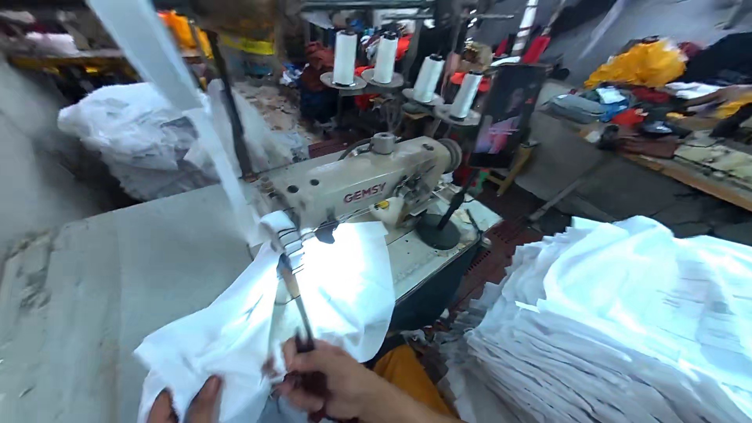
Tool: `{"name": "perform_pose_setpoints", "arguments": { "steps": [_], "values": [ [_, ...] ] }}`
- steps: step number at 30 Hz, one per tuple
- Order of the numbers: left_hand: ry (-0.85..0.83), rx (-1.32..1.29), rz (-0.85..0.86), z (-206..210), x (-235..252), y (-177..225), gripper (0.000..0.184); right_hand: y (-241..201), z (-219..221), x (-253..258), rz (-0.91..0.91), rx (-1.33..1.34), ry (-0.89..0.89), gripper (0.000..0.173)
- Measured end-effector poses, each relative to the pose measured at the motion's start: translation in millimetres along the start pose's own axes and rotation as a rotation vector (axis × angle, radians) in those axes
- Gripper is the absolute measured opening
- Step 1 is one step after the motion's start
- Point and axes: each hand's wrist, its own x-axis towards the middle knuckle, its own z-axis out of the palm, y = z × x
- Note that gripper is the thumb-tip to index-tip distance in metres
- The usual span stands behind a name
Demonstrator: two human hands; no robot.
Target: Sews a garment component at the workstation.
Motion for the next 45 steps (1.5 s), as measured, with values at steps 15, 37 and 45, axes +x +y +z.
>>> {"name": "perform_pose_setpoints", "arguments": {
  "steps": [15, 37, 45],
  "values": [
    [0.227, 0.016, -0.08, 6.0, 9.1, -19.4, 0.021, -74.0, -65.5, -64.1, -0.429, -0.051, 0.385, 0.021],
    [0.096, 0.255, 0.082, 41.9, 46.9, -14.3, 0.04, -40.0, -55.2, -75.7, -0.272, -1.207, 0.058, 0.04],
    [0.369, 0.352, -0.07, 9.8, 65.2, -29.4, 0.046, -78.2, -72.2, -126.4, -0.369, -1.164, 0.575, 0.023]
  ]
}}
